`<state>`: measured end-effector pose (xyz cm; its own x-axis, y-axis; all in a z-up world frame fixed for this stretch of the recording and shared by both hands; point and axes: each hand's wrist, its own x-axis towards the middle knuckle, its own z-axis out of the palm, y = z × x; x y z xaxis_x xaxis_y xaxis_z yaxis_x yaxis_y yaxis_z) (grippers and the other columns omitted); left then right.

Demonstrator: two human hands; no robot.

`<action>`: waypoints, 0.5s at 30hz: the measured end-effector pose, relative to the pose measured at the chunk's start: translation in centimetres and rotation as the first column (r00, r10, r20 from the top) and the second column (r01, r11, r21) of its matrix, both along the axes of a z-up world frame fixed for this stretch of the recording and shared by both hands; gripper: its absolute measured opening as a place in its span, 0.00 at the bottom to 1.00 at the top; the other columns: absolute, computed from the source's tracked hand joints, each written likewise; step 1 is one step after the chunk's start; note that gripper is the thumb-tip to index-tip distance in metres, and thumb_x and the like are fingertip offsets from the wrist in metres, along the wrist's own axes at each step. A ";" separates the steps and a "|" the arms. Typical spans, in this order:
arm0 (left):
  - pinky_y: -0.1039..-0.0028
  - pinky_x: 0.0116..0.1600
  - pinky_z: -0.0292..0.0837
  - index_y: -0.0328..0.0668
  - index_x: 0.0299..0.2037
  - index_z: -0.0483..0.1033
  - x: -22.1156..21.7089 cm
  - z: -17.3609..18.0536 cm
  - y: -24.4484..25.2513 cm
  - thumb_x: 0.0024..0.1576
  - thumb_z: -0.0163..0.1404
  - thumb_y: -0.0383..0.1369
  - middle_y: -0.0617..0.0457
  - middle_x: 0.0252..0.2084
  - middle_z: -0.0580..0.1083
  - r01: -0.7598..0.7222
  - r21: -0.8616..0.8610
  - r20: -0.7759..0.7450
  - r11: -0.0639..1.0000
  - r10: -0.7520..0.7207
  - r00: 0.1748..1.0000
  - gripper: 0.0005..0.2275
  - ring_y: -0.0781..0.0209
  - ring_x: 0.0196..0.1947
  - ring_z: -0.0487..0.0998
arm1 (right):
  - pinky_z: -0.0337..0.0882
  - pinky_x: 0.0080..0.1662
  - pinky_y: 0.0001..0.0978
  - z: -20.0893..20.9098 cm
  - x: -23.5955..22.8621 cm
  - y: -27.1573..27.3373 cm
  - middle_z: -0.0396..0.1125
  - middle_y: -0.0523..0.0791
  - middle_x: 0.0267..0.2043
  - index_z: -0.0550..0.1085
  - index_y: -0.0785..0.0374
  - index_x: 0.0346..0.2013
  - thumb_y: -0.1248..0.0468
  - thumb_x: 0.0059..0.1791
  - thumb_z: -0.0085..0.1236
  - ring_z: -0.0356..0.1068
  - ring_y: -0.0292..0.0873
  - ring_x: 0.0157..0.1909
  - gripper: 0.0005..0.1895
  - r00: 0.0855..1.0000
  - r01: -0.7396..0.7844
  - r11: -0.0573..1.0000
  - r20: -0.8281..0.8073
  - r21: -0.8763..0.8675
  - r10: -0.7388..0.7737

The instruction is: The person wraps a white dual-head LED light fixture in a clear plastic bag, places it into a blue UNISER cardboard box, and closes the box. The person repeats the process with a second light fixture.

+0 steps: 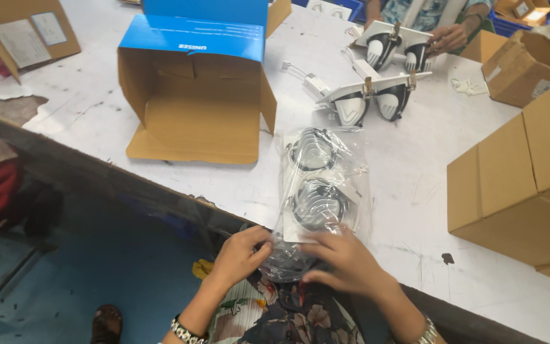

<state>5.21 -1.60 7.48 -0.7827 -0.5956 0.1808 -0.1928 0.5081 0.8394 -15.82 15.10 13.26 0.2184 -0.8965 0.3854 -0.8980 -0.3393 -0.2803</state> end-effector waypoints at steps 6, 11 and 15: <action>0.71 0.35 0.71 0.36 0.35 0.80 0.7 -3.2 -0.4 0.56 0.51 0.31 0.52 0.31 0.76 0.011 0.150 -0.153 0.989 0.012 0.988 0.07 0.61 0.30 0.77 | 0.75 0.51 0.32 2.5 -3.1 5.5 0.76 0.47 0.41 0.77 0.67 0.40 0.61 0.50 0.62 0.77 0.44 0.45 0.11 0.837 0.456 0.839 0.463 -0.298 -0.291; 0.76 0.35 0.72 0.34 0.34 0.80 0.1 -5.0 0.2 0.57 0.50 0.29 0.52 0.30 0.75 0.081 0.273 -0.218 0.959 -0.020 0.976 0.07 0.66 0.28 0.78 | 0.74 0.53 0.33 2.8 -8.0 0.2 0.76 0.48 0.44 0.77 0.69 0.43 0.66 0.56 0.58 0.76 0.43 0.48 0.07 0.690 0.599 0.759 0.647 -0.256 -0.326; 0.75 0.35 0.74 0.34 0.35 0.78 1.2 -5.6 -1.0 0.61 0.49 0.31 0.53 0.30 0.77 0.203 0.474 -0.405 0.857 0.008 0.914 0.08 0.64 0.30 0.80 | 0.68 0.62 0.39 5.5 -10.8 -6.4 0.70 0.44 0.62 0.75 0.59 0.55 0.71 0.49 0.59 0.66 0.46 0.65 0.18 0.949 0.303 0.898 0.182 -0.318 -0.256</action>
